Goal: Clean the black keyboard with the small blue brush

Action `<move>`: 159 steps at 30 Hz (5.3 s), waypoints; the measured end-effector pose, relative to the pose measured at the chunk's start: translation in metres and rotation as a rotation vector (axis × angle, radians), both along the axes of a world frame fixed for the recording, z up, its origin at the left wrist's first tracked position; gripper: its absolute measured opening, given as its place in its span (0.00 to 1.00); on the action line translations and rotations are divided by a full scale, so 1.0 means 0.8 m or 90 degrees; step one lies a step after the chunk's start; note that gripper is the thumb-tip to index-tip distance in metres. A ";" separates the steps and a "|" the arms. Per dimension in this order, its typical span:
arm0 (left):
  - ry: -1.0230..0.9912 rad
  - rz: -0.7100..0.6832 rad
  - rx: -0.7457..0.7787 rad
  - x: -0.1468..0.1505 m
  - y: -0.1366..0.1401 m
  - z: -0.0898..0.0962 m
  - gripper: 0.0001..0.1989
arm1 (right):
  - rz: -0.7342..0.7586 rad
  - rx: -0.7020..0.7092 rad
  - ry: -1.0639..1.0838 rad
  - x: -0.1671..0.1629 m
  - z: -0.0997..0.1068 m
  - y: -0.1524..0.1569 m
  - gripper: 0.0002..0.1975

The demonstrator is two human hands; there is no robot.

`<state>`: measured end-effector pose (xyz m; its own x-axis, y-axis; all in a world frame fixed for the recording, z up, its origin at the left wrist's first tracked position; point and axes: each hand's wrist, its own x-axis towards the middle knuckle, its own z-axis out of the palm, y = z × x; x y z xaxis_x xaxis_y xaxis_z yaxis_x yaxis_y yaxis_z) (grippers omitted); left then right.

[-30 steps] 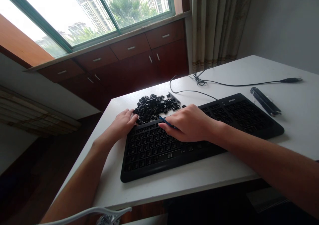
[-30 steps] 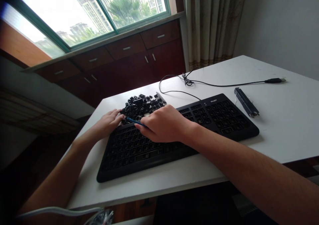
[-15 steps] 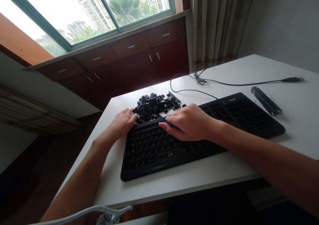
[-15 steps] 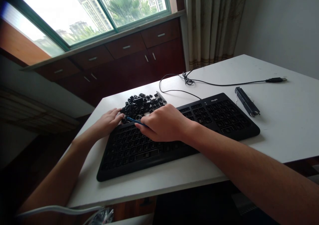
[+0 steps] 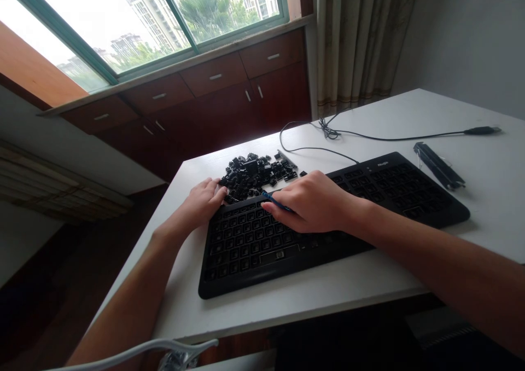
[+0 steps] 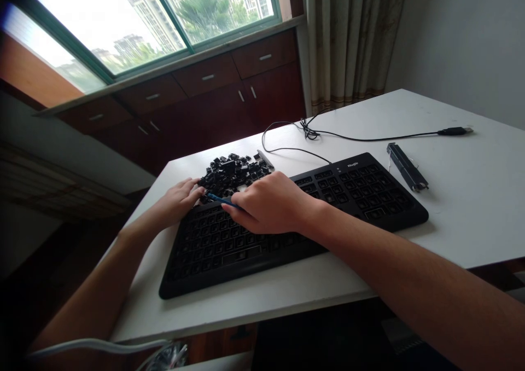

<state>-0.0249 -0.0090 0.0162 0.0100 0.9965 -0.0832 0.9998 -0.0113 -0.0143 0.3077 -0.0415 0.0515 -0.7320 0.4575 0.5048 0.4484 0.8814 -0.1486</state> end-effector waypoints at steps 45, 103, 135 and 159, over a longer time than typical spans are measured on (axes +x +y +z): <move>-0.002 -0.014 0.018 0.001 -0.001 0.000 0.37 | -0.001 -0.003 -0.011 0.000 0.001 -0.001 0.24; -0.007 0.011 0.007 0.007 -0.004 0.005 0.38 | -0.090 0.013 0.117 -0.001 0.005 0.000 0.29; 0.011 -0.004 0.006 0.003 -0.002 0.001 0.37 | -0.049 0.061 0.108 -0.002 -0.001 0.004 0.30; 0.002 -0.025 -0.002 0.004 -0.004 0.004 0.35 | -0.019 0.031 0.105 0.002 0.001 0.001 0.29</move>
